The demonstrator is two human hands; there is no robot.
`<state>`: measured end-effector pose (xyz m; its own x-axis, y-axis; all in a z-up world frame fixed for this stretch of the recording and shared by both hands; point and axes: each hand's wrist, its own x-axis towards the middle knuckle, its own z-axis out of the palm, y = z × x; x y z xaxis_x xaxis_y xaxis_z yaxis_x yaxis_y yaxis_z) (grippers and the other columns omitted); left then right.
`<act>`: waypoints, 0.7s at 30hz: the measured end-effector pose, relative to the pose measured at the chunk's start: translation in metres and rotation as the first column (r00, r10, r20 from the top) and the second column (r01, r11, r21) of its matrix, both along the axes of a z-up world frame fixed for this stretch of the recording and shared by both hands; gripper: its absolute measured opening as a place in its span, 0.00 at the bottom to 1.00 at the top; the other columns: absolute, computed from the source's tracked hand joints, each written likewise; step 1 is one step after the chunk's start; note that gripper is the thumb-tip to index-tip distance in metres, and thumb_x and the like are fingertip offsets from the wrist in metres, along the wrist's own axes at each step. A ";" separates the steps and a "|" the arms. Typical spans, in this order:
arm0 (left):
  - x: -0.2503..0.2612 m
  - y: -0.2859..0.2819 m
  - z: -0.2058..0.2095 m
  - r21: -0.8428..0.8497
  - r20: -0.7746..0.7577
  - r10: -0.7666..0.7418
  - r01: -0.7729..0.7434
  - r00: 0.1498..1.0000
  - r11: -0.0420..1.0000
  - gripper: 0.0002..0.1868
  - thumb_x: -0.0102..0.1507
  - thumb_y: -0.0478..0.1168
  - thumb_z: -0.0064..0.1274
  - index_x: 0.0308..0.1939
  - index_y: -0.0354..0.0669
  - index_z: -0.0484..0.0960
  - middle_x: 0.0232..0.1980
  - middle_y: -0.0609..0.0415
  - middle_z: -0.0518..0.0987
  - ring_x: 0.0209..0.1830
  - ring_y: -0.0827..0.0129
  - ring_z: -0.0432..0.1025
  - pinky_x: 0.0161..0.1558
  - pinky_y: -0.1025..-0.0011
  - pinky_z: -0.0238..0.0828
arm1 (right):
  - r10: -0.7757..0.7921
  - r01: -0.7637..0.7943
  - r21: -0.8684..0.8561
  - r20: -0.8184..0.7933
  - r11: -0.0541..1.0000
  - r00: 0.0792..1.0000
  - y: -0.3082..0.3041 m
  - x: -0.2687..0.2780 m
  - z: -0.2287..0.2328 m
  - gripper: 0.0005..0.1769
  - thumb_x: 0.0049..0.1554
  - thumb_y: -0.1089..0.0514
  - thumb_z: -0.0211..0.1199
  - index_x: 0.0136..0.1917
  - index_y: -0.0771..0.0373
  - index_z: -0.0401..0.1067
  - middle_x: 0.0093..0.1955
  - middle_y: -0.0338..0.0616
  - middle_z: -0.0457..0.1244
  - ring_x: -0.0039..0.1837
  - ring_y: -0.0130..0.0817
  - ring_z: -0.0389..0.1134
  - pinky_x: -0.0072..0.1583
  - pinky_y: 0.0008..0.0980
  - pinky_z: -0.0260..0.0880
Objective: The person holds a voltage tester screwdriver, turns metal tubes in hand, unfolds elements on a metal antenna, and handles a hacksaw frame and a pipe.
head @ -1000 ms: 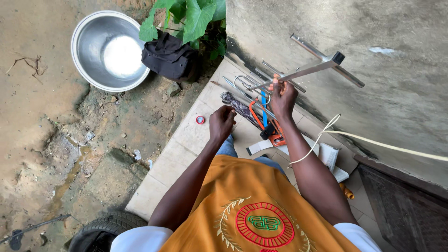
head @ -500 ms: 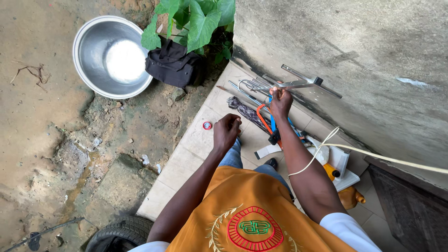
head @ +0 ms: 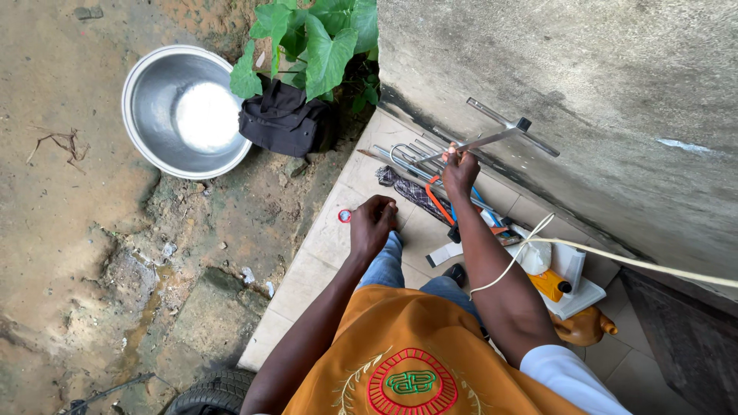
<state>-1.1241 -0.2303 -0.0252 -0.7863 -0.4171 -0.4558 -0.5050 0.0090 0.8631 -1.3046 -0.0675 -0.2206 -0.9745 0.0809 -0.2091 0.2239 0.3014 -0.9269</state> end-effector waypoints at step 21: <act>-0.034 0.024 0.013 0.053 -0.050 -0.101 0.104 0.994 0.993 0.11 0.68 0.40 0.52 0.47 0.34 0.83 0.37 0.50 0.86 0.31 0.72 0.81 0.31 0.73 0.76 | -0.014 0.045 -0.264 0.119 0.963 0.993 0.022 0.010 -0.037 0.23 0.59 0.68 0.60 0.68 0.70 0.62 0.65 0.50 0.62 0.57 0.36 0.74 0.57 0.33 0.76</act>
<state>-1.1583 -0.2061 -0.0124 -0.8449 -0.3079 -0.4375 -0.4626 0.0098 0.8865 -1.2947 -0.0453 -0.2581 -0.9407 0.0353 -0.3373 0.3385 0.0395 -0.9401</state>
